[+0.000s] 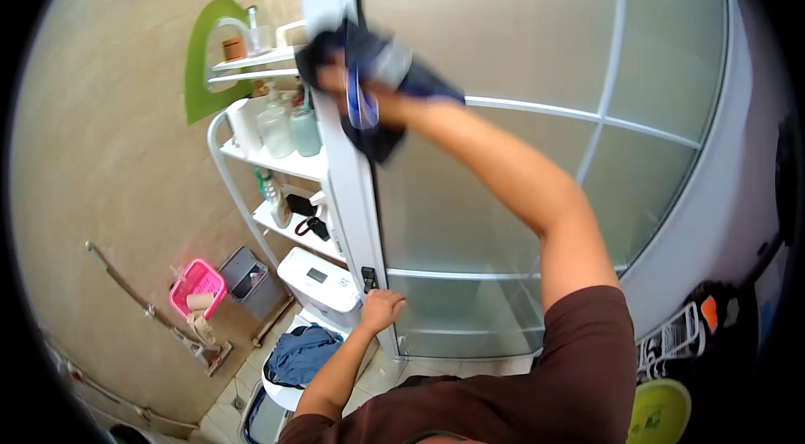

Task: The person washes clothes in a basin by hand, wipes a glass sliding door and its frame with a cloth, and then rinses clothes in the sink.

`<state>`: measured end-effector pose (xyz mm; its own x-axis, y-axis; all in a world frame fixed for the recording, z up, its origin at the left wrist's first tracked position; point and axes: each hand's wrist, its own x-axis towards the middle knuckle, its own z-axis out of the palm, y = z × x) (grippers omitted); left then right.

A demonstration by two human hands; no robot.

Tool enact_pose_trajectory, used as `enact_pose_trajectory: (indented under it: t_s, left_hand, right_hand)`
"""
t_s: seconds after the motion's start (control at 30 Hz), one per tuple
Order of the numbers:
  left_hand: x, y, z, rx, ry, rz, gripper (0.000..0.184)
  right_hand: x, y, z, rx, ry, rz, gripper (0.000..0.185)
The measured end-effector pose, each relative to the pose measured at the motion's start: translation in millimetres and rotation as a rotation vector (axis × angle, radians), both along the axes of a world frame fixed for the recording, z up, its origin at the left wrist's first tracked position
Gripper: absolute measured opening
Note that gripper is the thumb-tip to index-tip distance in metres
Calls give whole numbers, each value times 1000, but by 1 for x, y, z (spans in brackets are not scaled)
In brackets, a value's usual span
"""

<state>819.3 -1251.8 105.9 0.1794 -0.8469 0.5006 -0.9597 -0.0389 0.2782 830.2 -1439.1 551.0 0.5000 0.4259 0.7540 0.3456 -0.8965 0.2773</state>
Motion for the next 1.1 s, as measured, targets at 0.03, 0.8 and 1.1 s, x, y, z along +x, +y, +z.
enact_pose_trajectory:
  t_s: [0.03,0.8,1.1]
  left_hand:
    - [1,-1,0,19,1,-14,16]
    - [0,-8,0,2,-22,-46,12]
    - [5,-8,-2,33,21,-95,13]
  right_hand:
    - [-9,-13,39,-9,-149,-32,46]
    - [-169,-59,-34,272,-924,-1036,66]
    - [-132,-39,-126,-31,-13,-277,58]
